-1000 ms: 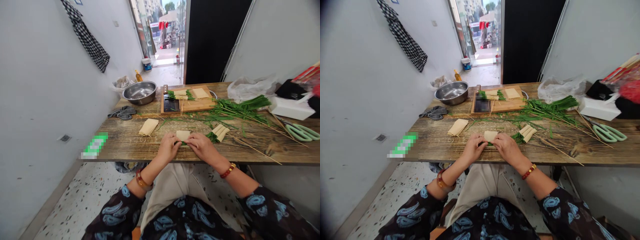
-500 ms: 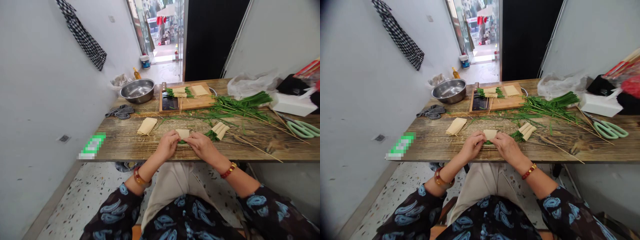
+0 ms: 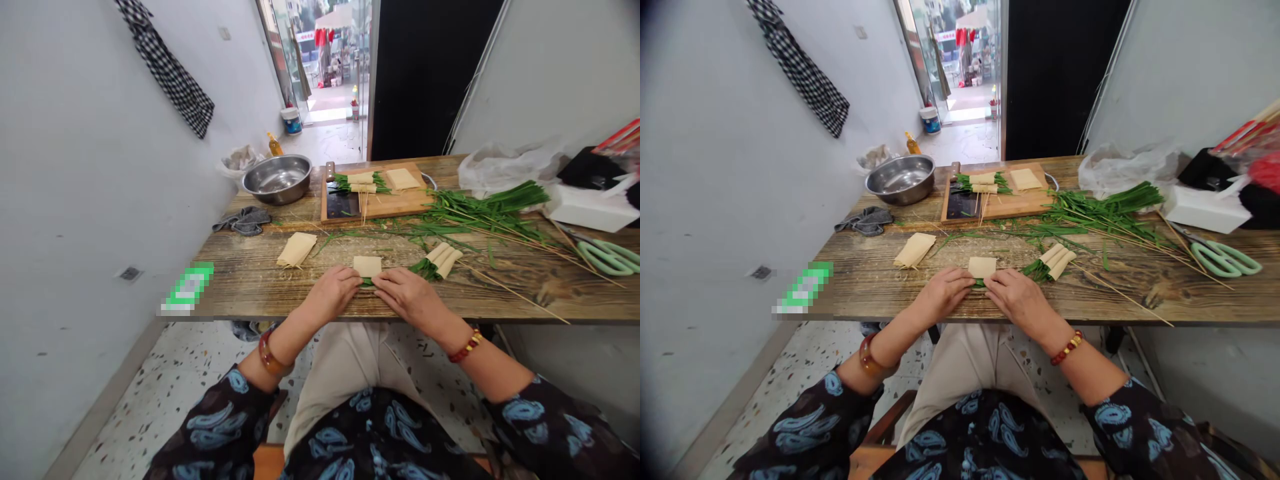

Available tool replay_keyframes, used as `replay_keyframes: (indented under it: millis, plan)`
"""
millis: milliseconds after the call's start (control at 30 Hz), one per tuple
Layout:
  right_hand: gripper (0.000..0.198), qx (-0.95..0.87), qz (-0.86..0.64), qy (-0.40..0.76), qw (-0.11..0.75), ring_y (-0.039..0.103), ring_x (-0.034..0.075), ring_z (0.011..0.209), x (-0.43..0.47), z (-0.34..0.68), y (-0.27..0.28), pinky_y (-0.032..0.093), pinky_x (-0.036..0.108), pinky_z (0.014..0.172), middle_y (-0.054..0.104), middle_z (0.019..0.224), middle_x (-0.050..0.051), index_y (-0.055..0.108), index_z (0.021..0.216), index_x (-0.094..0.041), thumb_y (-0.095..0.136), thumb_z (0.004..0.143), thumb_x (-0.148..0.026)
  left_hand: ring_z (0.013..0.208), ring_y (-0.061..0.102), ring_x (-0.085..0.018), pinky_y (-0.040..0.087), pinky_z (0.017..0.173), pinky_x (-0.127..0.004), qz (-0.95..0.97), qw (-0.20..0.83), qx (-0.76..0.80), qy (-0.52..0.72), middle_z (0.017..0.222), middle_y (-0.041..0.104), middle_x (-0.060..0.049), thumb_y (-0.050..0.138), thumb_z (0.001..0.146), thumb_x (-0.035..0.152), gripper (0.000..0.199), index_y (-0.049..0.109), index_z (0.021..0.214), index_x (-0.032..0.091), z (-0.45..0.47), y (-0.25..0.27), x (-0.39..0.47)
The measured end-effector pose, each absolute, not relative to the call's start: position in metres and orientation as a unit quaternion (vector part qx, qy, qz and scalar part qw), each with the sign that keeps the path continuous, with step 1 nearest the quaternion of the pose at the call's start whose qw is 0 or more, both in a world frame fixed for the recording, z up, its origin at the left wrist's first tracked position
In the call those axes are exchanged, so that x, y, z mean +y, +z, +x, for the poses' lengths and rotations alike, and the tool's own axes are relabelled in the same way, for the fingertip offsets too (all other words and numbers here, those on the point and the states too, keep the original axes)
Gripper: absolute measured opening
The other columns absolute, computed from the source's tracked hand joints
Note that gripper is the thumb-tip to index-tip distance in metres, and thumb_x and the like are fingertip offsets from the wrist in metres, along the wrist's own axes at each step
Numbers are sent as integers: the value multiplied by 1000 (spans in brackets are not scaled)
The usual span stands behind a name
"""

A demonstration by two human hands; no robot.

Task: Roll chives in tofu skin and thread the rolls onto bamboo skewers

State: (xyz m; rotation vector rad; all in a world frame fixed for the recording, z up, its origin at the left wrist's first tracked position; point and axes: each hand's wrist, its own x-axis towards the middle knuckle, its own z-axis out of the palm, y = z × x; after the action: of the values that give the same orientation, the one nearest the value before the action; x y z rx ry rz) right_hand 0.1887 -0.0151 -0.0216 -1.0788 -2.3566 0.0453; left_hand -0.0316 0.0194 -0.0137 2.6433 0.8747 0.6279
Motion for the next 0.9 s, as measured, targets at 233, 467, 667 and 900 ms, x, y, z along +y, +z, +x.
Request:
replay_keyframes:
  millis: [233,467,667,900]
  plan:
    - [16,-873,-409,22,264,58,23,93,-14,186,-20,49,37,79,65,95,9,63,102,-18,55,90,-26,92,53,-21,44,87,-37,930,91,298,195,93,61,-10,40,93,19,22,62,93,16,-26,-15,19]
    - [13,-867,-432,-42,246,56,21,86,-13,176,-18,45,34,76,63,85,8,62,88,-18,51,92,-23,82,52,-19,44,77,-33,919,89,310,224,84,59,-8,41,91,17,22,63,85,16,-24,-17,25]
    - [24,-870,-434,-95,216,53,20,79,-11,173,-16,41,32,73,62,78,7,62,81,-18,44,96,-21,86,52,-20,43,79,-35,922,83,312,214,91,60,-9,49,88,21,14,61,91,16,-26,-14,21]
    - [21,-866,-431,-54,247,55,20,83,-8,175,-21,42,32,75,64,83,8,63,85,-18,45,95,-22,97,50,-22,40,84,-38,922,15,327,208,106,59,-10,43,92,19,20,62,93,17,-24,-14,20]
